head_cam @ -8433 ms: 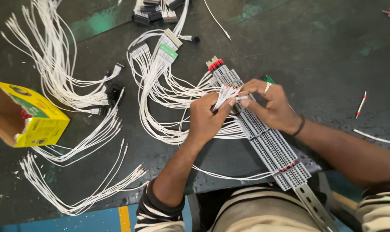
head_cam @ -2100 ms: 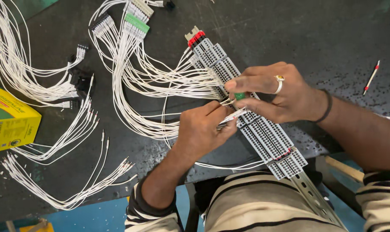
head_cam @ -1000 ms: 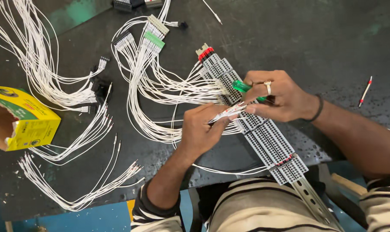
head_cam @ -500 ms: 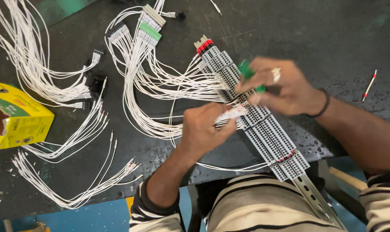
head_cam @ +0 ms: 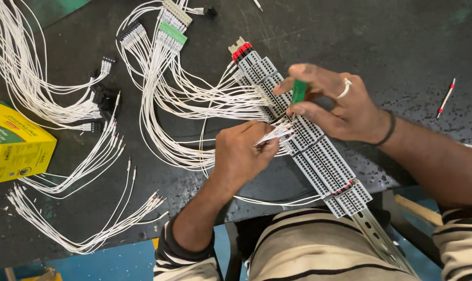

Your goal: The person inserts stripped white wire ends into terminal blocks mounted on a DIN rail, using a green-handled screwdriver to tighten the terminals. They lift and reposition the wire bundle, separate individual wires, and continue seating and securing wires one at a time along the rail.

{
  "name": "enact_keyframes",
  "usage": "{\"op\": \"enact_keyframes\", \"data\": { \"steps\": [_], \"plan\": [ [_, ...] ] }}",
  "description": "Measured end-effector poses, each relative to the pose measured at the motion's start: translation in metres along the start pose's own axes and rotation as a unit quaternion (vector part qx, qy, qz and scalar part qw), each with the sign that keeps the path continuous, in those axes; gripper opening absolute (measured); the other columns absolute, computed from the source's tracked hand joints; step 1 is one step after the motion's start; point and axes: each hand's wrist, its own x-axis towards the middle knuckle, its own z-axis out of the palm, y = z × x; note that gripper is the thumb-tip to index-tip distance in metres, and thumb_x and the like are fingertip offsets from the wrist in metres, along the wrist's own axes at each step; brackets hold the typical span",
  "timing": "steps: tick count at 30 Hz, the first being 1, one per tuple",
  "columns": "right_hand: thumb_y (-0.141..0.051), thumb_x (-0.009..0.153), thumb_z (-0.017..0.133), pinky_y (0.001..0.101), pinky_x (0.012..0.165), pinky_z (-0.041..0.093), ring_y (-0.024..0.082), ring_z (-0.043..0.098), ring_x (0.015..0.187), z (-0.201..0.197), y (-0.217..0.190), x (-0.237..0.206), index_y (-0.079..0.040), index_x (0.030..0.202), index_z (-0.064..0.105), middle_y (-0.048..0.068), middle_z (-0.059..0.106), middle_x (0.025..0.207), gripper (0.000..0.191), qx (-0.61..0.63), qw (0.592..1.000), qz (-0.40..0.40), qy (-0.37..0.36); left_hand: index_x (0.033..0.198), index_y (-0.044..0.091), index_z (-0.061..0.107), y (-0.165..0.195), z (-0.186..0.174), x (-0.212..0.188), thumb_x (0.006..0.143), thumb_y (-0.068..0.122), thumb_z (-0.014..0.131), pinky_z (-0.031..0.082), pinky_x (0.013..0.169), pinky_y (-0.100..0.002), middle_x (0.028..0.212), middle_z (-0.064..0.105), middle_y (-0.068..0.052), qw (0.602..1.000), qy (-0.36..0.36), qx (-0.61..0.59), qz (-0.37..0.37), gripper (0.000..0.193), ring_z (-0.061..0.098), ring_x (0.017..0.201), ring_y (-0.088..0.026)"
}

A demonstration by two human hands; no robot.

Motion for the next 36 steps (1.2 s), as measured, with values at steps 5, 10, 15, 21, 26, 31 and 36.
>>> {"op": "enact_keyframes", "data": {
  "steps": [5, 10, 15, 21, 26, 31, 36],
  "plan": [
    [0.004, 0.099, 0.069, 0.0318, 0.086, 0.066, 0.022, 0.077, 0.102, 0.001, -0.004, -0.002, -0.009, 0.151, 0.043, 0.017, 0.07, 0.12, 0.059, 0.016, 0.999, 0.05, -0.005, 0.09, 0.008, 0.07, -0.002, 0.001, 0.0, 0.084, 0.012, 0.08, 0.056, 0.061, -0.038, 0.081, 0.07, -0.008, 0.999, 0.013, -0.031, -0.005, 0.012, 0.071, 0.069, -0.028],
    [0.002, 0.098, 0.071, 0.0307, 0.082, 0.064, 0.02, 0.076, 0.097, -0.002, -0.017, 0.014, -0.008, 0.147, 0.048, 0.013, 0.07, 0.114, 0.055, 0.012, 0.999, 0.043, -0.004, 0.091, 0.01, 0.072, -0.002, 0.005, 0.002, 0.08, 0.013, 0.081, 0.055, 0.06, -0.039, 0.08, 0.07, -0.007, 1.0, 0.005, -0.017, -0.002, 0.014, 0.071, 0.068, -0.028],
    [0.001, 0.087, 0.077, 0.0332, 0.063, 0.057, 0.02, 0.071, 0.074, 0.016, -0.035, 0.012, -0.021, 0.132, 0.061, 0.006, 0.071, 0.095, 0.052, -0.15, 0.984, -0.084, -0.045, 0.097, 0.01, 0.073, -0.005, 0.006, 0.004, 0.08, 0.015, 0.081, 0.056, 0.064, -0.039, 0.083, 0.07, -0.006, 1.0, 0.013, -0.011, 0.026, 0.019, 0.072, 0.073, -0.028],
    [0.001, 0.091, 0.074, 0.0332, 0.062, 0.053, 0.023, 0.068, 0.075, 0.023, -0.005, -0.008, -0.013, 0.129, 0.06, 0.009, 0.068, 0.094, 0.043, -0.096, 0.994, -0.033, 0.041, 0.099, 0.011, 0.074, -0.005, 0.01, 0.008, 0.078, 0.016, 0.081, 0.055, 0.064, -0.04, 0.083, 0.069, -0.005, 0.999, 0.0, 0.023, 0.026, 0.022, 0.071, 0.073, -0.028],
    [-0.001, 0.092, 0.073, 0.0354, 0.06, 0.05, 0.024, 0.066, 0.072, 0.017, 0.006, -0.008, -0.012, 0.136, 0.06, 0.01, 0.065, 0.09, 0.048, -0.064, 0.997, -0.046, 0.017, 0.094, 0.012, 0.072, -0.007, 0.013, 0.007, 0.08, 0.02, 0.081, 0.054, 0.059, -0.042, 0.076, 0.068, -0.005, 0.999, -0.019, 0.046, 0.01, 0.019, 0.069, 0.065, -0.028],
    [-0.004, 0.089, 0.076, 0.0372, 0.053, 0.044, 0.023, 0.057, 0.061, 0.018, 0.009, 0.003, -0.013, 0.135, 0.061, 0.009, 0.06, 0.078, 0.05, -0.081, 0.996, -0.046, 0.017, 0.087, 0.011, 0.067, -0.009, 0.025, 0.009, 0.083, 0.02, 0.079, 0.053, 0.058, -0.043, 0.074, 0.066, -0.007, 0.999, 0.027, 0.036, 0.005, 0.016, 0.069, 0.065, -0.029],
    [-0.004, 0.088, 0.077, 0.0352, 0.054, 0.047, 0.023, 0.06, 0.063, 0.019, 0.016, 0.009, -0.013, 0.134, 0.061, 0.01, 0.062, 0.081, 0.049, -0.059, 0.995, -0.077, 0.012, 0.091, 0.011, 0.068, -0.015, 0.021, 0.01, 0.08, 0.021, 0.078, 0.054, 0.06, -0.045, 0.076, 0.068, -0.008, 0.999, 0.016, 0.041, 0.006, 0.018, 0.07, 0.068, -0.031]
  ]
}}
